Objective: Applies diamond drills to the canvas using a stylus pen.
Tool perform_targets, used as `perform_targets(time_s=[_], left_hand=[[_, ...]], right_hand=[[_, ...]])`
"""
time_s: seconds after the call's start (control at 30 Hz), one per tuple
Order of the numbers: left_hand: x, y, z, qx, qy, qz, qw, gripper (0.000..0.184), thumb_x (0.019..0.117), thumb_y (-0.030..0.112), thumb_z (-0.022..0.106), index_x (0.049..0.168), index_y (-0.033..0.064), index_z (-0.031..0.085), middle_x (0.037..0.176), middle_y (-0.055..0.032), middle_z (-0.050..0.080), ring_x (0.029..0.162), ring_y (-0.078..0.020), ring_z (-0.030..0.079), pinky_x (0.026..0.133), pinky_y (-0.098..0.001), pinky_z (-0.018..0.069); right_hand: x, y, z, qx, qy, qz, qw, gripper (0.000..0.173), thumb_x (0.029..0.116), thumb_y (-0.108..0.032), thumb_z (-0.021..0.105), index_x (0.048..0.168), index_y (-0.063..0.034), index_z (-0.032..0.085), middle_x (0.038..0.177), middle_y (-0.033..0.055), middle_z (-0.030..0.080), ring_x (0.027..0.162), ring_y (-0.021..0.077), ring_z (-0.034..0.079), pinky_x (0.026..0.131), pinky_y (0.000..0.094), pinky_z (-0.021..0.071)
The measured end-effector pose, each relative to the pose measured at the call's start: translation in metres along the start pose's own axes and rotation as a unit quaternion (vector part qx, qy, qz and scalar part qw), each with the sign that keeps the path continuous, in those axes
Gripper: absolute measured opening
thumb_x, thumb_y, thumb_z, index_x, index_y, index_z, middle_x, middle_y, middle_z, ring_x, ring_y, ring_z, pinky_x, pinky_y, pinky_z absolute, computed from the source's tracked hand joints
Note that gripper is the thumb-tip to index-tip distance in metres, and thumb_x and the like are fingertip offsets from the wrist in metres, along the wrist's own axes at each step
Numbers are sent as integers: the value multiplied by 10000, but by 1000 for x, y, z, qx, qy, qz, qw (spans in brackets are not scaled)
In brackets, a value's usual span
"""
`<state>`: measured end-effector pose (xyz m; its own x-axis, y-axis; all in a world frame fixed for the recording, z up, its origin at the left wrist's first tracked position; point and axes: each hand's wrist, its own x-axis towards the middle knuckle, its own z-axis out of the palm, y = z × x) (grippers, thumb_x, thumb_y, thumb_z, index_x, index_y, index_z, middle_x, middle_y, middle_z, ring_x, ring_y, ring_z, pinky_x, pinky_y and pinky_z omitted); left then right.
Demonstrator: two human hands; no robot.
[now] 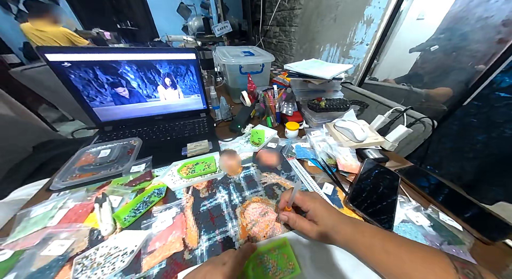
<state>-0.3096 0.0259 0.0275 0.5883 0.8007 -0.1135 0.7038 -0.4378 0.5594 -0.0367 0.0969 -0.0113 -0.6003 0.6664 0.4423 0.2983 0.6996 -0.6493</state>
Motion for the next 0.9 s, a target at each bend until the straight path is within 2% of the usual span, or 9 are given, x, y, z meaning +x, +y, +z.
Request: perform_targets(time_s=[0.2,0.33,0.43,0.7,0.9], left_hand=[[0,2,-1,-3,-8,-17,1000,559,953,315,723,1404,10,598,1100,-238,721,948,-423,715,837,-626,551],[0,3,-1,-3,-8,-21,1000,554,953,315,719,1406,19,600,1097,-233,721,940,-415,714,822,-624,551],[0,3,-1,-1,-9,-23,1000,558,956,322,711,1413,22,597,1127,-227,719,966,-409,715,835,-618,552],[-1,5,0,4,6,-30,1000,564,949,343,719,1399,21,608,1065,-218,727,895,-396,715,791,-608,555],[-1,5,2,-1,17,-29,999,565,943,350,725,1390,21,616,1023,-210,730,869,-394,715,777,-603,559]], right_hand=[[1,-4,-2,-28,-19,3,999,247,1072,-222,518,1130,1,607,799,103,615,683,113,580,657,232,508],[-1,-2,-1,-15,7,-1,1000,263,1077,-250,516,1120,-9,613,819,82,625,696,67,575,668,188,498],[-2,-4,-2,11,33,6,999,287,1074,-277,524,1094,-8,621,787,48,613,668,15,550,638,152,476],[-4,-16,2,22,35,-31,999,244,1064,-255,547,1097,-18,597,845,74,644,726,17,590,699,142,503],[-4,-18,7,50,-2,-72,996,253,1082,-264,522,1113,-16,559,850,88,626,715,43,586,682,153,500]])
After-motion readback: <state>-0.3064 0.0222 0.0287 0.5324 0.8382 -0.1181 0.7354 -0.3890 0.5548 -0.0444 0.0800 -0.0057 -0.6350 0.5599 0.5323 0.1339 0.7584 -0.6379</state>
